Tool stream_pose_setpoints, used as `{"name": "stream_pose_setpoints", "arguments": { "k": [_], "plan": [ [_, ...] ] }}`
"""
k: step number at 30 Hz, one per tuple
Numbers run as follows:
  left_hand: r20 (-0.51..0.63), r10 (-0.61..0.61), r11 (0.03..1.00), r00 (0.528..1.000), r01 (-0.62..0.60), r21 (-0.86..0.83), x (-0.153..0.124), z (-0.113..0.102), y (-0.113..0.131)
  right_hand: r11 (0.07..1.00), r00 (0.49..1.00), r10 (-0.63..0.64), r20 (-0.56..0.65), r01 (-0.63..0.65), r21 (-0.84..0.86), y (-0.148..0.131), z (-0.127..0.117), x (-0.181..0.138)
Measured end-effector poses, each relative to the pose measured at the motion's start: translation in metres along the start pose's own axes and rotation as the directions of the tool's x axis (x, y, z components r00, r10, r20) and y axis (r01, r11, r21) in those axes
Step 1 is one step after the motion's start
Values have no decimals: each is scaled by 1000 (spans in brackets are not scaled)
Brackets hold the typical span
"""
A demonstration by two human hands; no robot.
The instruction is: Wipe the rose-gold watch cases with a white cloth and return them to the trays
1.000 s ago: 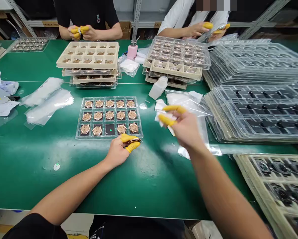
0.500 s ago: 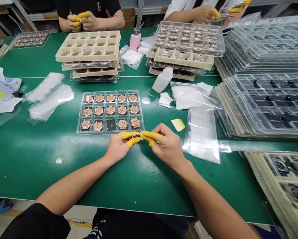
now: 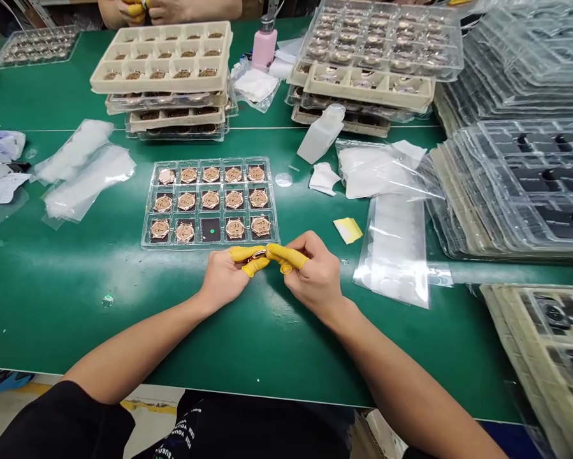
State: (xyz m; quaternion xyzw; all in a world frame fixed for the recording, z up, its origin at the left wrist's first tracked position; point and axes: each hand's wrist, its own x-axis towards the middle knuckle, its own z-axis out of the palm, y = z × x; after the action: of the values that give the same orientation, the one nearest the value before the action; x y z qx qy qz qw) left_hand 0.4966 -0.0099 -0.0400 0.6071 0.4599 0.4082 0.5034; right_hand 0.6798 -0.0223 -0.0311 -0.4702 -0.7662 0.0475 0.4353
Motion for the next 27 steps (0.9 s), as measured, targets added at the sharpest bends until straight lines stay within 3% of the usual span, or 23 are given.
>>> {"name": "stream_pose_setpoints", "arguments": {
  "k": [4, 14, 17, 20, 23, 25, 27],
  "plan": [
    [9, 65, 989, 998, -66, 134, -1, -2, -1, 1000, 999, 14, 29, -14, -3, -10, 6, -1],
    [-78, 121, 992, 990, -117, 54, -5, 3, -2, 995, 992, 98, -84, -96, 28, -4, -1, -3],
    [-74, 67, 998, 995, -67, 14, -6, 2, -4, 989, 998, 54, -7, -55, -135, -4, -6, -2],
    [-51, -21, 991, 999, 14, -130, -3, 3, -6, 955, 989, 150, 7, -143, -258, -3, -11, 1],
    [-57, -28, 970, 998, 13, -244, 1, 3, -7, 953, 952, 303, -52, -302, 20, -4, -10, 3],
    [-77, 34, 968, 996, -52, -244, 2, 3, -7, 906, 930, 366, -23, -350, 239, -6, -5, 3],
    [-71, 109, 966, 992, -122, -228, 3, 3, -7, 867, 919, 394, -12, -368, 336, -9, 0, 1]
  ]
}}
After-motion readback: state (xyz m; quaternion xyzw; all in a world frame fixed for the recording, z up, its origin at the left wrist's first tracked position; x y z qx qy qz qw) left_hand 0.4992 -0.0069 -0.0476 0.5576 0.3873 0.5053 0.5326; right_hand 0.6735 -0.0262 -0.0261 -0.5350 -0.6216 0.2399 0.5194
